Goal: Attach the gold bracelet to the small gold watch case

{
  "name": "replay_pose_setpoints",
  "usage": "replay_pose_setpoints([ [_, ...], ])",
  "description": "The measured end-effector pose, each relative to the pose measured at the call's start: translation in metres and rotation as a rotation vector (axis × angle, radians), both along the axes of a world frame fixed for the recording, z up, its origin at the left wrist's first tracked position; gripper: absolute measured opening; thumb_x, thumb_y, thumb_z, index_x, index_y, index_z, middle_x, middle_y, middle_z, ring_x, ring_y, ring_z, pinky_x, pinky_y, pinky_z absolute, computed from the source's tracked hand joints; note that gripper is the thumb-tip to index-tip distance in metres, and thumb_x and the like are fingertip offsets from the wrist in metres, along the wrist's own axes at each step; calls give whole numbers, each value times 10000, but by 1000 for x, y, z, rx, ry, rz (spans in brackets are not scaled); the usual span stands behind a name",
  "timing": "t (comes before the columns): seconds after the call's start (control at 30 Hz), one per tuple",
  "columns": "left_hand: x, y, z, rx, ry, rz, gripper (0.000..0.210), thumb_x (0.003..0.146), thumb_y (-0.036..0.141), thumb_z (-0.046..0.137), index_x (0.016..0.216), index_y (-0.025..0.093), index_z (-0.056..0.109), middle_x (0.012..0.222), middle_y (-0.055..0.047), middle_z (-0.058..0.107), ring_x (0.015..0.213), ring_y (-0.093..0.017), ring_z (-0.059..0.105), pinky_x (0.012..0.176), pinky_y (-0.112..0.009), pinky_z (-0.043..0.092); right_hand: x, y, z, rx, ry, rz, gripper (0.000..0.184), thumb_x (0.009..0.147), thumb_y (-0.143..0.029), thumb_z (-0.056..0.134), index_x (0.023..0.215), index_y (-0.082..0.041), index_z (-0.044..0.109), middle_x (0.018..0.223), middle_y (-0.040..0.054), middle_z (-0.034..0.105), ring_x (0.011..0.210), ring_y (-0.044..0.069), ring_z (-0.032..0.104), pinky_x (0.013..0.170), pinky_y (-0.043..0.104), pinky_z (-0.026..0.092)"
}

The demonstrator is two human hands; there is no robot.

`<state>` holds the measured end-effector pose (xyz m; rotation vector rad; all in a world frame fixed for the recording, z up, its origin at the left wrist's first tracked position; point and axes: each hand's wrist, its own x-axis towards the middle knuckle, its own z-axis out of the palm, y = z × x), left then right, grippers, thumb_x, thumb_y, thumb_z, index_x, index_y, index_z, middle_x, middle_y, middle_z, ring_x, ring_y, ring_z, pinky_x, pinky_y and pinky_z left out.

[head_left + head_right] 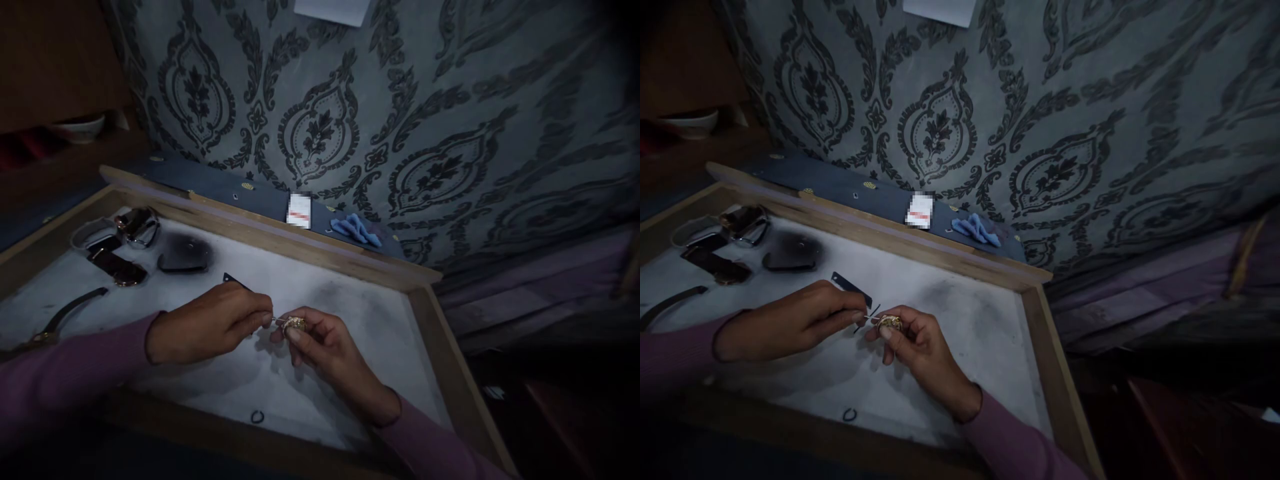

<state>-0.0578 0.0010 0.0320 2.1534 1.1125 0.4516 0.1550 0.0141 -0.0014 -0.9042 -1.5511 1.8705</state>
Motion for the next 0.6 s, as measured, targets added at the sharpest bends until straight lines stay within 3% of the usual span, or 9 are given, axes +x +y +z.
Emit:
replay_pose_setpoints([
  [0.6,0,1,-3,-39,-40,-8,290,969,216,407,754,151,589,632,12,573,604,-123,540,598,-228,366,0,-1,0,18,-6,24,236,875,-375,653,975,-164,685,817,43,730,510,84,533,537,247,441],
])
